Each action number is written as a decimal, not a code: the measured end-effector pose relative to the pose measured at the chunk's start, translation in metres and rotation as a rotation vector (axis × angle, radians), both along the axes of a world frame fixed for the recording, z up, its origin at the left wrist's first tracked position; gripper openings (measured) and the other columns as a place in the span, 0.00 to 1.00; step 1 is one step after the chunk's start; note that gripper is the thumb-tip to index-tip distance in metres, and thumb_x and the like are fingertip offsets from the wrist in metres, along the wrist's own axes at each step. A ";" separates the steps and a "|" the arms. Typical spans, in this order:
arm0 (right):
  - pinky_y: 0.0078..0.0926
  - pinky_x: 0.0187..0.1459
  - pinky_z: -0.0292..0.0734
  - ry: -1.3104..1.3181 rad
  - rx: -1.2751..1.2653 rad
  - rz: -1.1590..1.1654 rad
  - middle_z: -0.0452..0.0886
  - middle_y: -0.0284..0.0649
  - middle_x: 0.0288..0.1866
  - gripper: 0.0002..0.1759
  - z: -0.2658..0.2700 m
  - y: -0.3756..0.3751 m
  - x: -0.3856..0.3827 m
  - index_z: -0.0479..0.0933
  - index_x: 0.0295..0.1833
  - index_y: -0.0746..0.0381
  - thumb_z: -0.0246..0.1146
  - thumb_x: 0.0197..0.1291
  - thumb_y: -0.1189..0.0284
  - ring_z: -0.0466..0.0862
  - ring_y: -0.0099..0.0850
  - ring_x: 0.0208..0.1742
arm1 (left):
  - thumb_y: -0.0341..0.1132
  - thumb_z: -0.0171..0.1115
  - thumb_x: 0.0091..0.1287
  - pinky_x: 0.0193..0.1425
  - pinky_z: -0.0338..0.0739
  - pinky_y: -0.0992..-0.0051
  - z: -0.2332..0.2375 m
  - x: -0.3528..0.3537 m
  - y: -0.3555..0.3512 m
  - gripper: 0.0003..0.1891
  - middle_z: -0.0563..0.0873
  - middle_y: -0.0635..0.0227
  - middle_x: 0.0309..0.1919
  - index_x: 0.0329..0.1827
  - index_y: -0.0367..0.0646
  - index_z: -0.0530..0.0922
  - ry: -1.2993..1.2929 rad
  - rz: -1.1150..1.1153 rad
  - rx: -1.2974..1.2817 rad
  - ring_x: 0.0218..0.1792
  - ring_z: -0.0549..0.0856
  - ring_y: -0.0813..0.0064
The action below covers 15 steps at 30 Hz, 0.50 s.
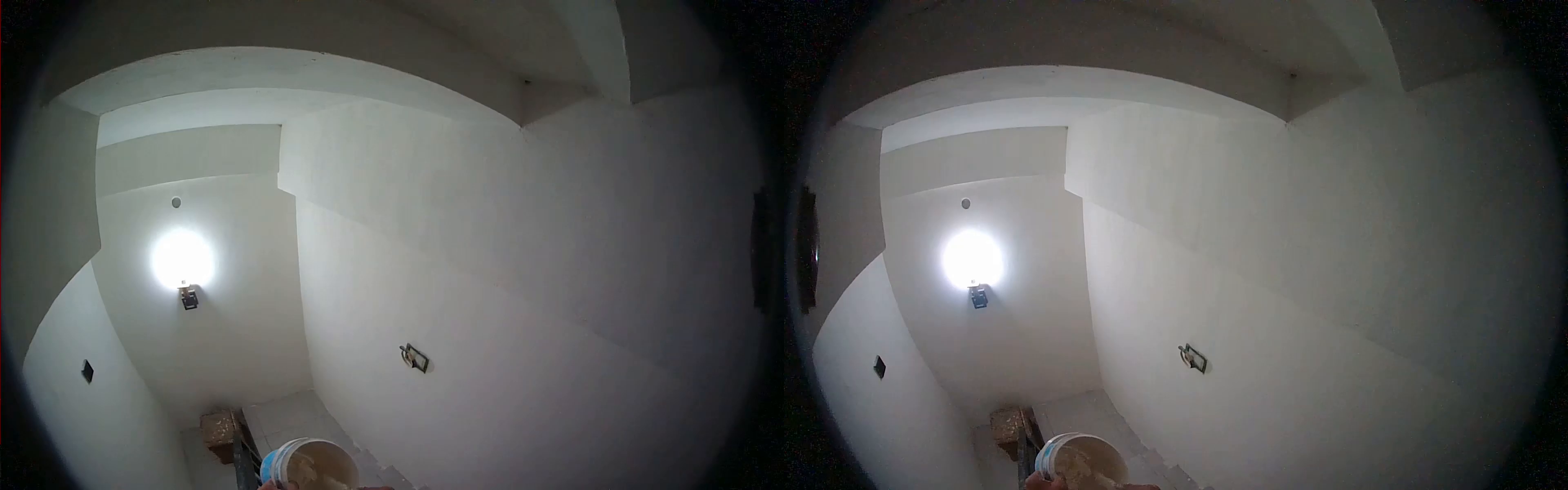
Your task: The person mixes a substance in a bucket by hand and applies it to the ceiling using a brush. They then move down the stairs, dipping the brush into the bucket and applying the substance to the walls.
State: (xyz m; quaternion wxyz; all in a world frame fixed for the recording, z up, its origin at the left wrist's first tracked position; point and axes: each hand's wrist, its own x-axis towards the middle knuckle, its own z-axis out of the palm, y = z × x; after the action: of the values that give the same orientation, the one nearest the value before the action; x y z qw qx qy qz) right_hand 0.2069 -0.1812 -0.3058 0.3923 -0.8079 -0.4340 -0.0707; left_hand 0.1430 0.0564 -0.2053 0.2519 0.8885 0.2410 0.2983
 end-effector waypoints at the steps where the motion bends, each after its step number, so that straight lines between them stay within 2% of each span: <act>1: 0.45 0.44 0.80 -0.067 0.041 0.003 0.84 0.50 0.38 0.17 0.025 0.000 0.003 0.79 0.51 0.68 0.59 0.55 0.79 0.85 0.43 0.39 | 0.33 0.58 0.62 0.24 0.65 0.52 -0.011 0.004 0.004 0.14 0.78 0.48 0.15 0.20 0.34 0.77 -0.062 -0.110 0.255 0.18 0.78 0.51; 2: 0.45 0.44 0.80 -0.062 0.043 0.003 0.84 0.50 0.38 0.17 0.047 0.002 0.006 0.79 0.51 0.68 0.59 0.55 0.79 0.85 0.43 0.39 | 0.33 0.58 0.62 0.24 0.65 0.52 -0.021 0.004 0.009 0.14 0.78 0.48 0.15 0.20 0.34 0.77 -0.057 -0.110 0.256 0.18 0.78 0.51; 4: 0.38 0.34 0.76 0.443 0.423 -0.091 0.81 0.43 0.32 0.15 0.100 0.002 0.023 0.81 0.50 0.67 0.59 0.61 0.71 0.82 0.35 0.31 | 0.36 0.60 0.61 0.26 0.69 0.56 -0.026 0.007 0.012 0.14 0.81 0.46 0.19 0.23 0.32 0.79 -0.084 -0.091 -0.106 0.19 0.80 0.57; 6: 0.31 0.24 0.72 0.967 0.796 -0.193 0.79 0.36 0.25 0.18 0.156 -0.002 0.037 0.82 0.50 0.66 0.59 0.67 0.62 0.79 0.28 0.24 | 0.36 0.60 0.61 0.26 0.69 0.56 -0.027 0.003 0.013 0.14 0.82 0.46 0.20 0.24 0.32 0.80 -0.074 -0.093 -0.184 0.19 0.80 0.57; 7: 0.23 0.20 0.67 0.966 1.013 -0.164 0.79 0.37 0.26 0.22 0.186 -0.005 0.050 0.80 0.52 0.70 0.57 0.70 0.60 0.76 0.23 0.20 | 0.37 0.61 0.61 0.27 0.70 0.57 -0.025 0.003 0.013 0.14 0.82 0.46 0.21 0.24 0.32 0.81 -0.077 -0.098 -0.264 0.19 0.80 0.57; 8: 0.25 0.21 0.69 0.605 0.977 -0.083 0.80 0.40 0.28 0.24 0.214 -0.019 0.061 0.78 0.55 0.73 0.57 0.69 0.61 0.75 0.26 0.21 | 0.37 0.61 0.61 0.27 0.70 0.57 -0.023 0.003 0.012 0.15 0.83 0.46 0.21 0.25 0.32 0.81 -0.077 -0.106 -0.346 0.19 0.80 0.58; 9: 0.24 0.21 0.66 0.661 1.226 -0.033 0.77 0.39 0.26 0.27 0.262 -0.022 0.071 0.76 0.59 0.70 0.56 0.71 0.56 0.73 0.27 0.19 | 0.38 0.61 0.61 0.28 0.71 0.57 -0.019 0.004 0.010 0.15 0.83 0.46 0.22 0.26 0.32 0.82 -0.078 -0.115 -0.429 0.20 0.81 0.58; 11: 0.24 0.22 0.65 0.290 1.375 -0.041 0.75 0.36 0.25 0.25 0.330 -0.037 0.092 0.76 0.60 0.67 0.56 0.71 0.56 0.72 0.28 0.21 | 0.39 0.62 0.61 0.28 0.71 0.57 -0.001 0.003 0.003 0.15 0.84 0.46 0.23 0.27 0.32 0.82 -0.077 -0.130 -0.512 0.20 0.81 0.59; 13: 0.23 0.25 0.62 0.034 1.460 -0.032 0.70 0.32 0.24 0.25 0.399 -0.054 0.101 0.76 0.60 0.66 0.58 0.70 0.56 0.68 0.23 0.23 | 0.42 0.62 0.62 0.29 0.72 0.58 0.032 -0.004 -0.010 0.16 0.85 0.47 0.25 0.27 0.35 0.83 0.049 -0.131 -0.288 0.21 0.82 0.56; 14: 0.23 0.26 0.60 -0.239 1.421 0.000 0.69 0.30 0.24 0.25 0.428 -0.061 0.110 0.76 0.61 0.66 0.58 0.70 0.57 0.66 0.21 0.24 | 0.42 0.62 0.62 0.29 0.72 0.58 0.035 -0.003 -0.014 0.16 0.85 0.47 0.25 0.27 0.35 0.83 0.045 -0.134 -0.285 0.21 0.82 0.56; 15: 0.24 0.26 0.60 -0.368 1.376 -0.041 0.68 0.30 0.25 0.24 0.460 -0.070 0.113 0.77 0.61 0.66 0.58 0.71 0.59 0.66 0.22 0.24 | 0.43 0.62 0.62 0.30 0.73 0.57 0.037 -0.002 -0.017 0.17 0.85 0.47 0.25 0.28 0.35 0.84 0.074 -0.102 -0.197 0.22 0.83 0.53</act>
State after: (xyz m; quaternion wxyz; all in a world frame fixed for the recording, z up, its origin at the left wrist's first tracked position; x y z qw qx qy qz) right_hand 0.3199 -0.2508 0.1544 0.7323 -0.3597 -0.3350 -0.4714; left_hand 0.1405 0.0391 -0.1680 0.3438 0.8810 0.2325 0.2271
